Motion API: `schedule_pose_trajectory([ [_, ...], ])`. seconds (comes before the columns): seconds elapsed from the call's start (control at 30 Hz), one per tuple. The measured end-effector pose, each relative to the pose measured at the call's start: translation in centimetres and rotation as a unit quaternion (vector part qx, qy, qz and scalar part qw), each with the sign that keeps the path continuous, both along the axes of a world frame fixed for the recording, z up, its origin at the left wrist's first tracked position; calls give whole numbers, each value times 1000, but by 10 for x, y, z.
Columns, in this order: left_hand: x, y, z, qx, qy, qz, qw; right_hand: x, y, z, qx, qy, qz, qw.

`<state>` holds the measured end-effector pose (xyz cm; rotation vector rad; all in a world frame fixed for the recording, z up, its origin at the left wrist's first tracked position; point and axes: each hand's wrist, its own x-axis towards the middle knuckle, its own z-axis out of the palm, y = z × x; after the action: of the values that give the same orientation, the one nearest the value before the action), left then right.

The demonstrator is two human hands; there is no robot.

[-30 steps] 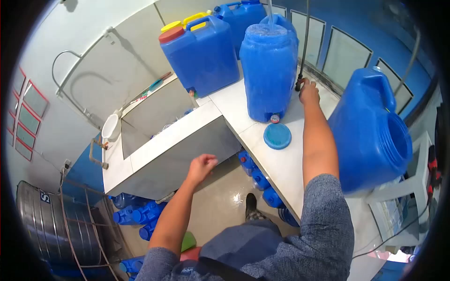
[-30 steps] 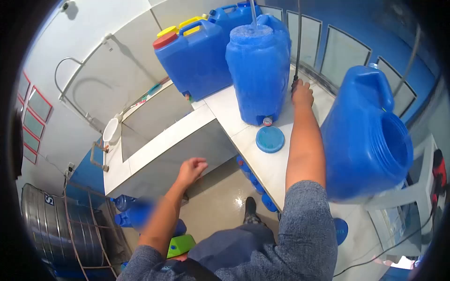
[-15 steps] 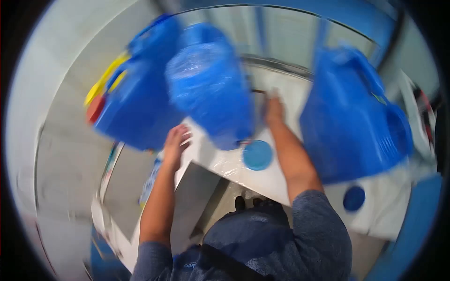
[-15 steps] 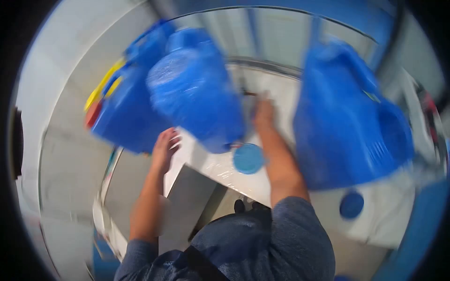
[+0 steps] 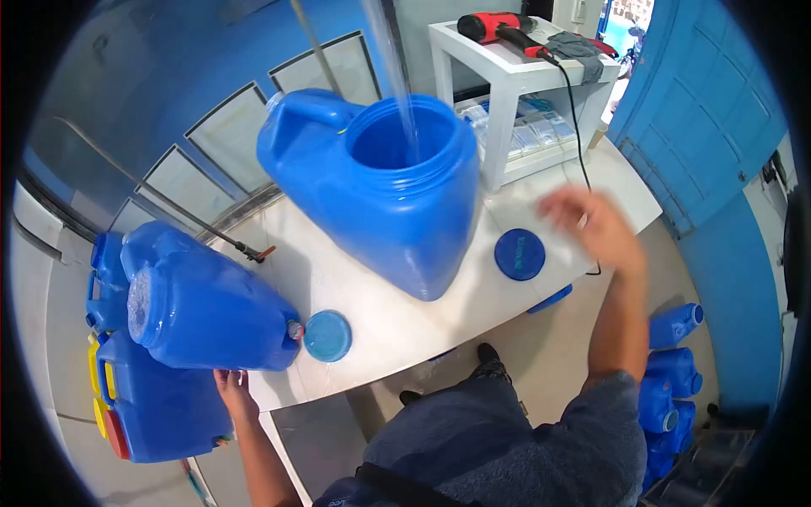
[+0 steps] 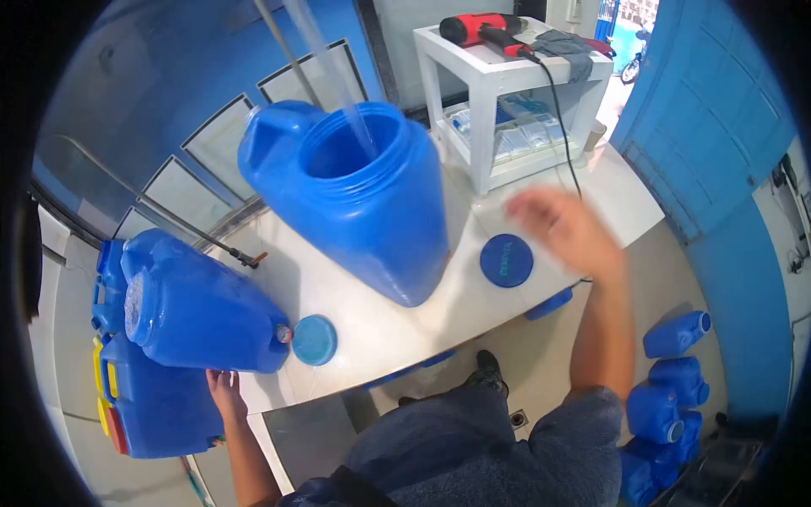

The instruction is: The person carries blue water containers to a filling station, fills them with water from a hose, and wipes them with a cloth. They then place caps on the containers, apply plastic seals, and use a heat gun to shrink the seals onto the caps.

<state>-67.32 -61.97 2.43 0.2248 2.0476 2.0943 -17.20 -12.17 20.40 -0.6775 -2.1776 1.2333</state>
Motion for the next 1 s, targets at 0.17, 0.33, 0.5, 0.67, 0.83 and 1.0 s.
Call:
schedule_pose_trajectory([
  [0.17,37,17,-13,32,-5,134,991,29,232,58,351,-74,-232,904],
  [0.33,133,43,-20,-45,-101,182,977,32,398,72,408,-106,-116,899],
  [0.5,192,44,2,-94,-120,196,969,1,432,91,361,-290,-46,885],
  [0.67,214,9,16,-139,-119,216,959,2,441,82,419,-211,-148,871],
  [0.83,238,-2,44,-143,-76,132,978,36,423,107,353,1,-223,908],
  [1.0,306,127,107,-133,-154,-160,966,37,167,93,339,96,18,936],
])
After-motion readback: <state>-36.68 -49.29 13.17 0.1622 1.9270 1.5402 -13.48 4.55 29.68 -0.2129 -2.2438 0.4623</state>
